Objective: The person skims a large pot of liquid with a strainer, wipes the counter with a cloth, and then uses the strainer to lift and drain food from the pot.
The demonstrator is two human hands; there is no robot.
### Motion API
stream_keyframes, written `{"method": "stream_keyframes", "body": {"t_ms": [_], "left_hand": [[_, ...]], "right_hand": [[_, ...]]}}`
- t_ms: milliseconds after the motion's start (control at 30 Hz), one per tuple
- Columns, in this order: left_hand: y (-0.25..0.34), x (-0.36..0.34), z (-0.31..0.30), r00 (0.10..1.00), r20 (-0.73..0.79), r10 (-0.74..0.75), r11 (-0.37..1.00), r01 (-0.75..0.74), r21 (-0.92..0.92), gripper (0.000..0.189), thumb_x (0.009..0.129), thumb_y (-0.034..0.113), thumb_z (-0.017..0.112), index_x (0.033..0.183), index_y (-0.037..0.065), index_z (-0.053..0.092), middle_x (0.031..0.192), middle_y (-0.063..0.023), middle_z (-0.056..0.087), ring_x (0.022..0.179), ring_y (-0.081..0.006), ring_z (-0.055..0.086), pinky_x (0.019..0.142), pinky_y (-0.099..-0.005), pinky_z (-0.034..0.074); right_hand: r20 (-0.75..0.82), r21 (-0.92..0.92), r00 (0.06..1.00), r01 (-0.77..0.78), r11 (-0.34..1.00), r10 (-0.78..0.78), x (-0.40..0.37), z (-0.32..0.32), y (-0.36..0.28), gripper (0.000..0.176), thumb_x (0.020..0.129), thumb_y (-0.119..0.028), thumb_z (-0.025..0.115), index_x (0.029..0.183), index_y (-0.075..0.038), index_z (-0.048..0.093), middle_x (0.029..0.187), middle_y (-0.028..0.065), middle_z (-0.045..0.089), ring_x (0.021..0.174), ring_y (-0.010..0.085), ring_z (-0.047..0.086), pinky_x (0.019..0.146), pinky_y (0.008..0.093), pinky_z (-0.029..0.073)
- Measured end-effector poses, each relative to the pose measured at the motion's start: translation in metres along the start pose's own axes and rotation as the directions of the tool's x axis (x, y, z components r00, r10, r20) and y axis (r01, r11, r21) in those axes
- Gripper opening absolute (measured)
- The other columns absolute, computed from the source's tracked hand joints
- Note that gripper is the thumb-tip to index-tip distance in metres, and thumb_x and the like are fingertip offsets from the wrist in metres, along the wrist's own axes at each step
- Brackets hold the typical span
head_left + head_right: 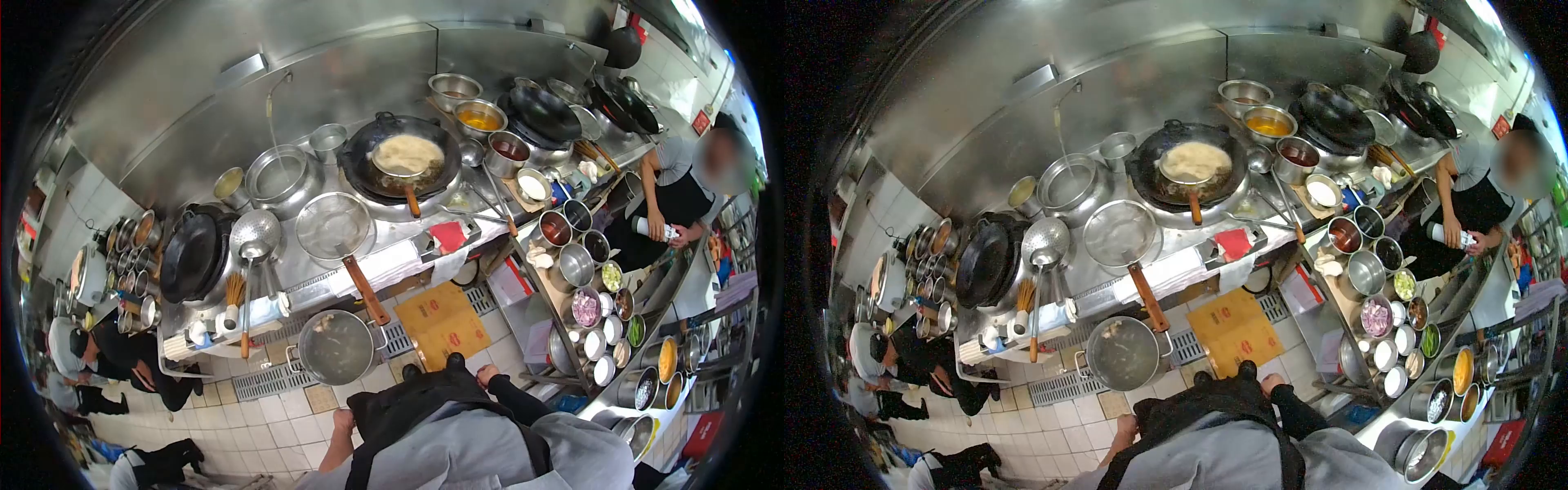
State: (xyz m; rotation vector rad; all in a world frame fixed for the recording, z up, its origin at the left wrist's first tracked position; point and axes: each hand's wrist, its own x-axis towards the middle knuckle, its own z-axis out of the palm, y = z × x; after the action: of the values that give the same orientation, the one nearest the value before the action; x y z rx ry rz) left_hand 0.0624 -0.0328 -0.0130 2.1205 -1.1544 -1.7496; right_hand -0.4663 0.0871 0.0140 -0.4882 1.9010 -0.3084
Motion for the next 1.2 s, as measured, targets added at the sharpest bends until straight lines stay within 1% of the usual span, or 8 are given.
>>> {"method": "stream_keyframes", "body": {"t_ms": [100, 200, 267, 333, 533, 933, 1033, 1200], "left_hand": [[0.011, 0.003, 0.0, 0.989, -0.069, -0.128, 0.967, 0.109, -0.23, 0.012, 0.082, 0.003, 0.056, 0.087, -0.007, 0.06, 0.07, -0.0132, 0.06, 0.057, -0.0244, 0.059, 0.046, -0.0393, 0.046], [-0.016, 0.021, -0.01, 0.979, 0.108, 0.174, 0.921, -0.201, 0.335, 0.012, 0.081, 0.004, 0.056, 0.084, -0.006, 0.063, 0.071, -0.0136, 0.062, 0.059, -0.0259, 0.061, 0.047, -0.0406, 0.046], [-0.042, 0.035, -0.014, 0.878, 0.325, 0.352, 0.495, -0.47, 0.731, 0.013, 0.081, 0.004, 0.056, 0.083, -0.005, 0.065, 0.071, -0.0139, 0.063, 0.06, -0.0269, 0.063, 0.047, -0.0414, 0.046], [-0.021, 0.009, -0.007, 0.909, 0.387, 0.155, 0.226, -0.414, 0.882, 0.013, 0.081, 0.007, 0.057, 0.079, -0.001, 0.068, 0.07, -0.0126, 0.064, 0.06, -0.0269, 0.064, 0.047, -0.0403, 0.047], [-0.055, -0.003, 0.004, 0.931, 0.339, 0.136, 0.084, -0.352, 0.932, 0.016, 0.078, 0.02, 0.064, 0.085, 0.016, 0.078, 0.083, -0.0075, 0.075, 0.081, -0.0254, 0.074, 0.07, -0.0372, 0.058], [-0.073, 0.009, 0.001, 0.875, 0.351, 0.333, 0.206, -0.431, 0.879, 0.014, 0.079, 0.009, 0.06, 0.082, 0.006, 0.074, 0.081, -0.0111, 0.074, 0.075, -0.0292, 0.072, 0.064, -0.0422, 0.057], [-0.035, -0.018, 0.001, 0.967, 0.133, 0.217, 0.903, -0.251, 0.35, 0.012, 0.08, 0.005, 0.058, 0.076, -0.001, 0.067, 0.07, -0.0139, 0.066, 0.059, -0.028, 0.064, 0.049, -0.0423, 0.048], [-0.037, 0.005, -0.002, 0.958, 0.084, 0.273, 0.954, -0.281, 0.106, 0.015, 0.082, -0.001, 0.052, 0.07, -0.007, 0.059, 0.062, -0.0162, 0.058, 0.048, -0.0262, 0.055, 0.038, -0.0382, 0.039]], "right_hand": [[-0.052, 0.039, 0.998, -0.02, 0.999, 0.022, 0.013, 0.006, 0.019, 0.028, 0.085, -0.015, 0.058, 0.061, -0.002, 0.066, 0.055, 0.0129, 0.063, 0.049, 0.0259, 0.063, 0.051, 0.0398, 0.05], [-0.012, 0.013, 1.0, 0.007, 1.0, -0.007, 0.047, 0.015, 0.042, 0.028, 0.084, -0.017, 0.059, 0.063, -0.002, 0.067, 0.055, 0.0133, 0.063, 0.05, 0.0274, 0.063, 0.051, 0.0409, 0.05], [-0.052, -0.056, 0.996, 0.075, 0.996, -0.078, 0.036, 0.015, 0.027, 0.027, 0.084, -0.017, 0.06, 0.064, -0.001, 0.068, 0.056, 0.0134, 0.063, 0.05, 0.0278, 0.063, 0.052, 0.0414, 0.05], [-0.058, -0.141, 0.992, 0.1, 0.985, -0.109, 0.024, 0.013, 0.009, 0.023, 0.084, -0.015, 0.059, 0.069, -0.002, 0.07, 0.06, 0.013, 0.066, 0.052, 0.0272, 0.064, 0.054, 0.0412, 0.051], [-0.017, -0.147, 0.997, 0.066, 0.987, -0.07, 0.004, 0.006, -0.022, 0.021, 0.085, -0.011, 0.055, 0.076, -0.003, 0.072, 0.066, 0.0134, 0.069, 0.056, 0.0257, 0.067, 0.057, 0.04, 0.053], [-0.026, -0.105, 0.998, 0.049, 0.993, -0.052, 0.0, 0.008, -0.04, 0.022, 0.089, -0.013, 0.054, 0.079, -0.002, 0.07, 0.064, 0.012, 0.067, 0.051, 0.0241, 0.063, 0.048, 0.0407, 0.049], [-0.041, -0.075, 0.999, 0.031, 0.997, -0.034, -0.004, 0.007, -0.044, 0.023, 0.089, -0.013, 0.054, 0.077, -0.002, 0.07, 0.063, 0.0125, 0.067, 0.051, 0.0245, 0.064, 0.049, 0.0412, 0.05], [-0.011, -0.113, 0.999, 0.047, 0.993, -0.048, 0.0, 0.006, -0.037, 0.022, 0.087, -0.014, 0.055, 0.075, -0.002, 0.07, 0.065, 0.0131, 0.068, 0.053, 0.0255, 0.065, 0.052, 0.0414, 0.051]]}}
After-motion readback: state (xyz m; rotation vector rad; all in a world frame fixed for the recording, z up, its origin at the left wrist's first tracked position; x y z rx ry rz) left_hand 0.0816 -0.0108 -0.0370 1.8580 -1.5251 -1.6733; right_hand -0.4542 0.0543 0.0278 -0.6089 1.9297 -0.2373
